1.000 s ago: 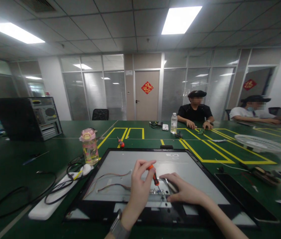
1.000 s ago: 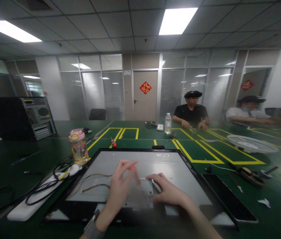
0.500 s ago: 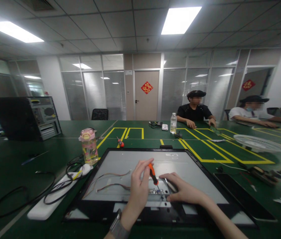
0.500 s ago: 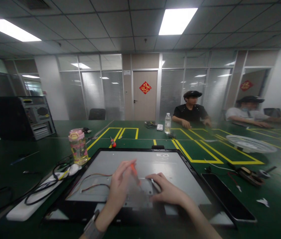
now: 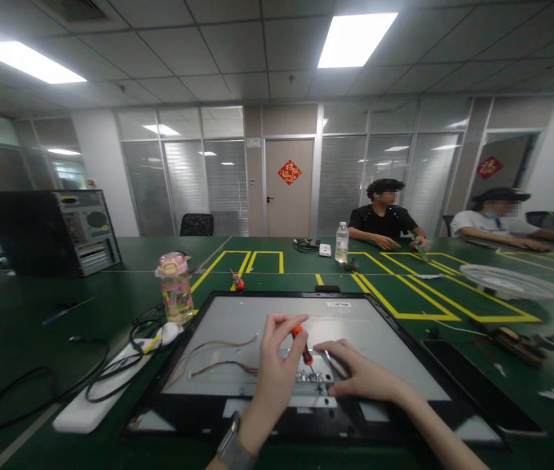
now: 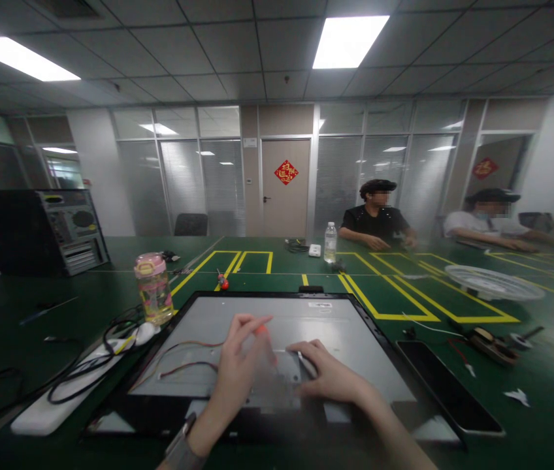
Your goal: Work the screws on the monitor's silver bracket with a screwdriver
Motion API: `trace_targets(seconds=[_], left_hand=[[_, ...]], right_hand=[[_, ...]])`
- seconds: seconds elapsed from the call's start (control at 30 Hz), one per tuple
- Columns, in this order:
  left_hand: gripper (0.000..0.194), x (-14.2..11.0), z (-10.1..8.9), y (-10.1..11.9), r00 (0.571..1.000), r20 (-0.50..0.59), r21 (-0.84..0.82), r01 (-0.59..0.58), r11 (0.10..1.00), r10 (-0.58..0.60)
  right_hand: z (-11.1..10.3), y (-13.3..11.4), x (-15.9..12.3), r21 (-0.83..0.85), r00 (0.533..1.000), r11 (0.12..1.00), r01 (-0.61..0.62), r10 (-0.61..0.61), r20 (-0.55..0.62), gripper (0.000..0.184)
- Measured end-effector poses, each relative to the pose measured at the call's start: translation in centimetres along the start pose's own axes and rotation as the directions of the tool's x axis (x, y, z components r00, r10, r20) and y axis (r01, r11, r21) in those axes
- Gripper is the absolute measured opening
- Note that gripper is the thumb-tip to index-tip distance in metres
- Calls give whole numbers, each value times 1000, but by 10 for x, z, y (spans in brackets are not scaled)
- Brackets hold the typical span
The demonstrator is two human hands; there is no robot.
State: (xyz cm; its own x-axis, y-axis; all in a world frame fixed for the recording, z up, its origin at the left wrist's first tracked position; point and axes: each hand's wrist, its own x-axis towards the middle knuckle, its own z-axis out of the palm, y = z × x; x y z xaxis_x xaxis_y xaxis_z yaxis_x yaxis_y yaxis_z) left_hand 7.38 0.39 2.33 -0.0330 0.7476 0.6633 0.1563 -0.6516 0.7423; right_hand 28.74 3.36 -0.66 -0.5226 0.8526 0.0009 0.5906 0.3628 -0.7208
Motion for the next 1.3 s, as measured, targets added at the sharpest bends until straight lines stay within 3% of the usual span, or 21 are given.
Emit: trace_targets(seconds=[0.23, 0.43, 0.67, 0.83, 1.13, 1.3], left_hand=[[32, -1, -1, 2, 1000, -12, -62, 28, 998, -29], [23, 1, -1, 1, 1000, -12, 38, -3, 999, 3], [30, 1, -2, 2, 999, 30, -25, 18, 1000, -18], [24, 0, -2, 2, 1000, 14, 11, 4, 1000, -4], [27, 1, -3, 8, 992, 116, -88, -40, 995, 50], [21, 0, -3, 11, 997, 50, -14, -55, 998, 56]], right_hand=[[0, -4, -1, 5, 1000, 1000, -20, 20, -1, 75], [-1, -5, -1, -3, 1000, 1000, -18, 18, 2, 76], [0, -2, -1, -11, 1000, 1000, -14, 14, 0, 77], [-1, -6, -2, -9, 1000, 1000, -26, 26, 3, 76], [-1, -4, -1, -6, 1000, 1000, -7, 7, 3, 75], [0, -1, 0, -13, 1000, 1000, 11, -11, 0, 76]])
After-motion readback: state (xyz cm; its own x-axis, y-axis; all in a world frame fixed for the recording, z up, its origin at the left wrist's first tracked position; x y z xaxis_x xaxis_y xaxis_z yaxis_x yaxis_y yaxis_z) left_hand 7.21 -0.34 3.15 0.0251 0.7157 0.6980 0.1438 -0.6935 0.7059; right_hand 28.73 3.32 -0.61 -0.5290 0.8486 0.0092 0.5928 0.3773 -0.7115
